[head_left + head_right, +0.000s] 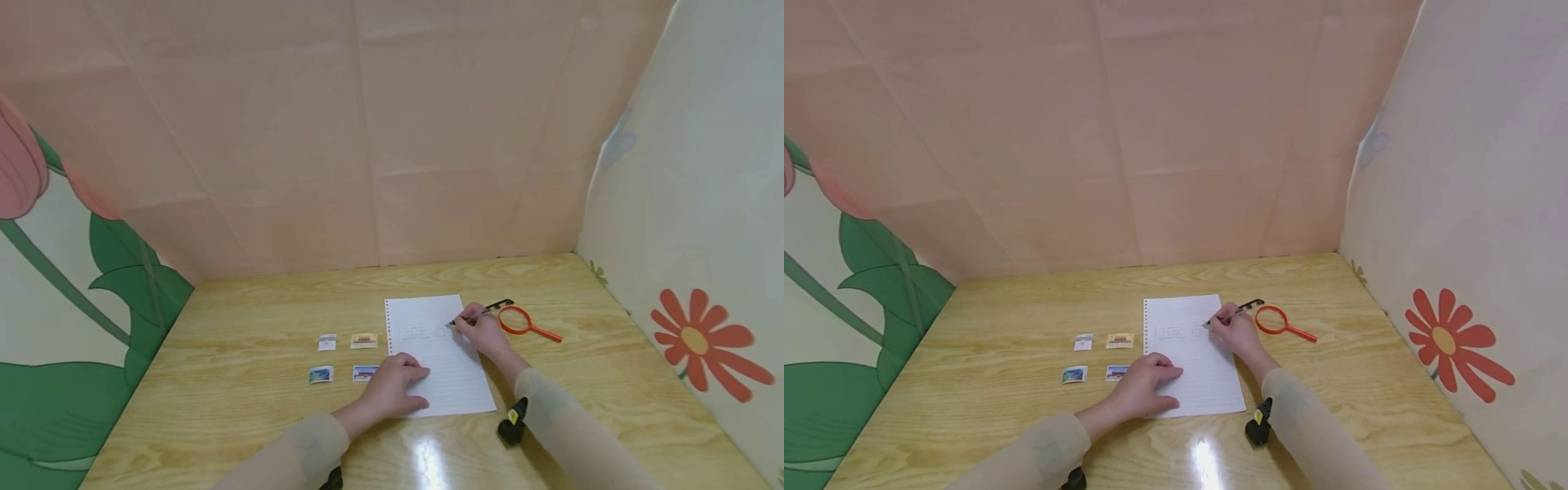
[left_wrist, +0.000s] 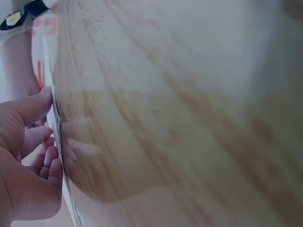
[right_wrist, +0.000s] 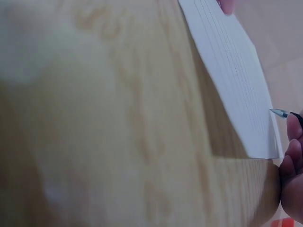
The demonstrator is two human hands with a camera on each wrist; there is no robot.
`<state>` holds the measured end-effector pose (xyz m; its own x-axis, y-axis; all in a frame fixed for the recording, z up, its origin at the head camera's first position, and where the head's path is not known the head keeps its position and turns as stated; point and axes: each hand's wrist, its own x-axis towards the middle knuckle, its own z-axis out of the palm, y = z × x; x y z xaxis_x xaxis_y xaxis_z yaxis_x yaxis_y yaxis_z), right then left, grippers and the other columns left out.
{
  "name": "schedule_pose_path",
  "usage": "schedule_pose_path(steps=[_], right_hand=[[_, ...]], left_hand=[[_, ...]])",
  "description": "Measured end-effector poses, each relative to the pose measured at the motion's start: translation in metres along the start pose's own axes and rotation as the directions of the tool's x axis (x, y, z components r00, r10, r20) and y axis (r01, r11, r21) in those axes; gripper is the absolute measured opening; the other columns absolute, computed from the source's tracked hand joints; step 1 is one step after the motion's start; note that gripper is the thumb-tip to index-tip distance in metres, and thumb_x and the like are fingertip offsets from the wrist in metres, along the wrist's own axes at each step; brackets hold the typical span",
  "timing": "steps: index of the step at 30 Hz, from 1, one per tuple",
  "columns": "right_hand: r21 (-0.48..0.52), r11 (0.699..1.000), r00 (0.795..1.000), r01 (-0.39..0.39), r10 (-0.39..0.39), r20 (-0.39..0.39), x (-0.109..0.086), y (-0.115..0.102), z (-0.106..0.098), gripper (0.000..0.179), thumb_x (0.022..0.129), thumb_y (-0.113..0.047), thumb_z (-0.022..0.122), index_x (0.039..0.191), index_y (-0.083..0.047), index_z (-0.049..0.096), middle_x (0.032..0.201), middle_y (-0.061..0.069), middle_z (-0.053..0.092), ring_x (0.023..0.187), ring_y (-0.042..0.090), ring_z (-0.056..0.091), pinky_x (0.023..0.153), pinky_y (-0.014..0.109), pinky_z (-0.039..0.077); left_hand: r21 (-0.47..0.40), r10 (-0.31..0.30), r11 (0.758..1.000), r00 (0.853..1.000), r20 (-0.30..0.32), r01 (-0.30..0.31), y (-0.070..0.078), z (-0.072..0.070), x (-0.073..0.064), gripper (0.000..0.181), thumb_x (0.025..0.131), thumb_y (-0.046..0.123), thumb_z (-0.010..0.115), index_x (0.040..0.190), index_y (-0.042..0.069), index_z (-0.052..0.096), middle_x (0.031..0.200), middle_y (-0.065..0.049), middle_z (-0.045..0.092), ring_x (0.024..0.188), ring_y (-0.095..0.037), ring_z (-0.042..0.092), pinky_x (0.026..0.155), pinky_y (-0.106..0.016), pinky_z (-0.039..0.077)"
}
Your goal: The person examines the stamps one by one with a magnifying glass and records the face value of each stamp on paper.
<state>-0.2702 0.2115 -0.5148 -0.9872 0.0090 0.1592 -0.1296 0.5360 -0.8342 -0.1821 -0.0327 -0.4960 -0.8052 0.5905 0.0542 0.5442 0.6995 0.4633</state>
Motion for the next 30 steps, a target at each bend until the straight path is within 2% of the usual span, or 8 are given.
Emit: schedule_pose_path(steps=[7,10,19,30], right_hand=[[0.058,0.998,0.999,-0.025,0.027,-0.041,0.0012,0.0038,-0.0027,0.006,0.087,-0.007,0.066,0.085,-0.003,0.062,0.076,0.005,0.066,0.066,0.015,0.055,0.054,0.024,0.042],[0.053,0.998,0.997,-0.037,0.04,-0.06,0.0009,0.0054,-0.004,0.007,0.086,-0.008,0.066,0.083,-0.004,0.061,0.075,0.004,0.065,0.064,0.016,0.054,0.052,0.024,0.041],[0.025,0.998,0.998,-0.063,0.063,-0.024,0.0011,0.0057,-0.0056,0.008,0.088,-0.012,0.067,0.087,-0.006,0.062,0.077,0.004,0.066,0.065,0.019,0.051,0.052,0.025,0.041],[-0.029,0.999,1.0,-0.019,0.02,0.019,0.0003,0.006,-0.0052,0.006,0.09,-0.011,0.067,0.089,-0.006,0.063,0.08,0.003,0.066,0.07,0.019,0.053,0.057,0.025,0.042]], left_hand=[[0.007,0.008,1.0,1.0,-0.004,-0.008,-0.001,0.0004,0.0008,0.051,0.081,0.033,0.082,0.126,0.012,0.069,0.116,-0.001,0.061,0.106,-0.015,0.053,0.095,-0.031,0.042],[-0.002,-0.005,1.0,1.0,0.003,0.005,-0.0004,0.0008,0.0014,0.052,0.081,0.032,0.082,0.127,0.012,0.068,0.117,-0.001,0.061,0.107,-0.015,0.053,0.096,-0.031,0.042],[-0.009,-0.023,1.0,1.0,0.019,0.023,0.0004,0.001,0.0003,0.052,0.081,0.032,0.082,0.128,0.013,0.068,0.116,0.001,0.06,0.106,-0.014,0.052,0.095,-0.031,0.042],[-0.017,-0.018,1.0,1.0,0.009,0.018,0.0011,-0.0005,0.0005,0.052,0.081,0.031,0.082,0.128,0.011,0.068,0.115,0.0,0.06,0.105,-0.015,0.052,0.095,-0.031,0.042]])
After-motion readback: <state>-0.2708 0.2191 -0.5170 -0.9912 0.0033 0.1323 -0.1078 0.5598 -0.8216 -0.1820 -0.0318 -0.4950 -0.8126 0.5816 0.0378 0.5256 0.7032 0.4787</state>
